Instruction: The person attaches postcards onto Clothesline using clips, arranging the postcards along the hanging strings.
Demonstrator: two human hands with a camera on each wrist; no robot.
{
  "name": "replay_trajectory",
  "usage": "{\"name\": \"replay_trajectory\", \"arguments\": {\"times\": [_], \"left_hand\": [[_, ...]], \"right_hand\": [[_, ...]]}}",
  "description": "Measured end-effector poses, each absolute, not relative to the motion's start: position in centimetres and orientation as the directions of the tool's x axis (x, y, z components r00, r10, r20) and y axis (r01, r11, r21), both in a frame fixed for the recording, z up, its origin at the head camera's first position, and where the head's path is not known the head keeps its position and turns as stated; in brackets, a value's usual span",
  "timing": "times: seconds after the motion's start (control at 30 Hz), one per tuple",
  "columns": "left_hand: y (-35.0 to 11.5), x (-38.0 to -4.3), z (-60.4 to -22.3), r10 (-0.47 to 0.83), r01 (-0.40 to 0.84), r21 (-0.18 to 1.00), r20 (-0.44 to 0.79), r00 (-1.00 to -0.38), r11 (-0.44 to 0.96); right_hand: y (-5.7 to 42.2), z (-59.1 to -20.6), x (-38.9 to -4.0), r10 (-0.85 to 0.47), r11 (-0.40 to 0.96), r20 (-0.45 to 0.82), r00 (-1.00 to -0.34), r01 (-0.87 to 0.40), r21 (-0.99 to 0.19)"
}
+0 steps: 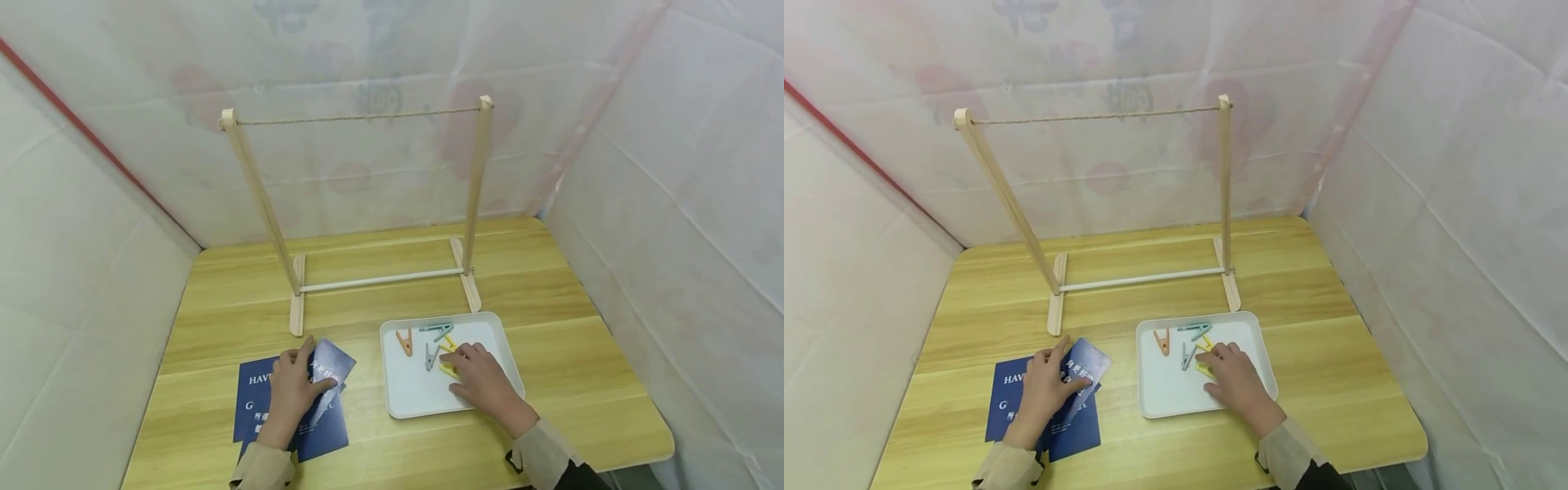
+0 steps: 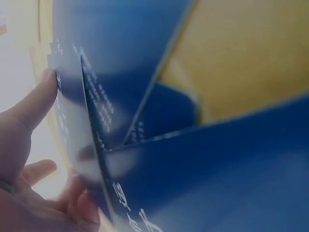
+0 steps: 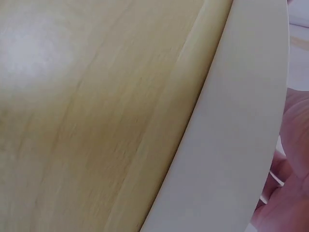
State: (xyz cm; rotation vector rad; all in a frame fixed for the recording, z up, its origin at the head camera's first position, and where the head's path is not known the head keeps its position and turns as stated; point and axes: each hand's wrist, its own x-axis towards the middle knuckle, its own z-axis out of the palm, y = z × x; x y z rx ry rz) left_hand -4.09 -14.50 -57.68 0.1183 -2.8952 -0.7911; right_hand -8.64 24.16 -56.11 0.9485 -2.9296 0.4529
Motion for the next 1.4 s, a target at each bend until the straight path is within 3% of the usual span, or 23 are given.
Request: {"name": "replay_trajectory", "arguments": {"times": [0.27, 0.47, 0.73, 1.0, 1.2, 1.4], "left_hand": [[-14.4, -4.4, -56.8, -0.128, -0.020, 0.603, 0.137, -0.982, 0.798], [-13.9, -4.6, -55.3, -0.155, 0.006, 0.736, 0.150, -0.976, 0.677], [-13.2, -4.9, -52.5, -0.200, 0.021, 0.868, 0.138, -0.970, 0.497], [-12.2, -4.4, -47.8, -0.142, 0.082, 0.963, 0.122, -0.982, 0.258], [-11.6, -4.6, -44.4, -0.140, 0.073, 0.983, 0.097, -0.985, 0.171], [-12.4, -5.8, -44.3, -0.142, 0.148, 0.973, 0.174, -0.974, 0.175]], "right_hand": [[24.2, -55.6, -8.4, -0.515, 0.828, 0.013, -0.857, -0.502, -0.248], [24.0, -55.4, -8.5, -0.486, 0.807, 0.079, -0.870, -0.482, -0.342], [23.6, -55.5, -8.6, -0.510, 0.704, 0.240, -0.826, -0.561, -0.434], [23.2, -55.4, -8.8, -0.492, 0.690, 0.241, -0.837, -0.544, -0.478], [22.7, -53.2, -10.1, -0.388, 0.636, 0.219, -0.895, -0.433, -0.639], [22.6, -50.4, -12.1, -0.350, 0.525, 0.131, -0.927, -0.310, -0.792]]}}
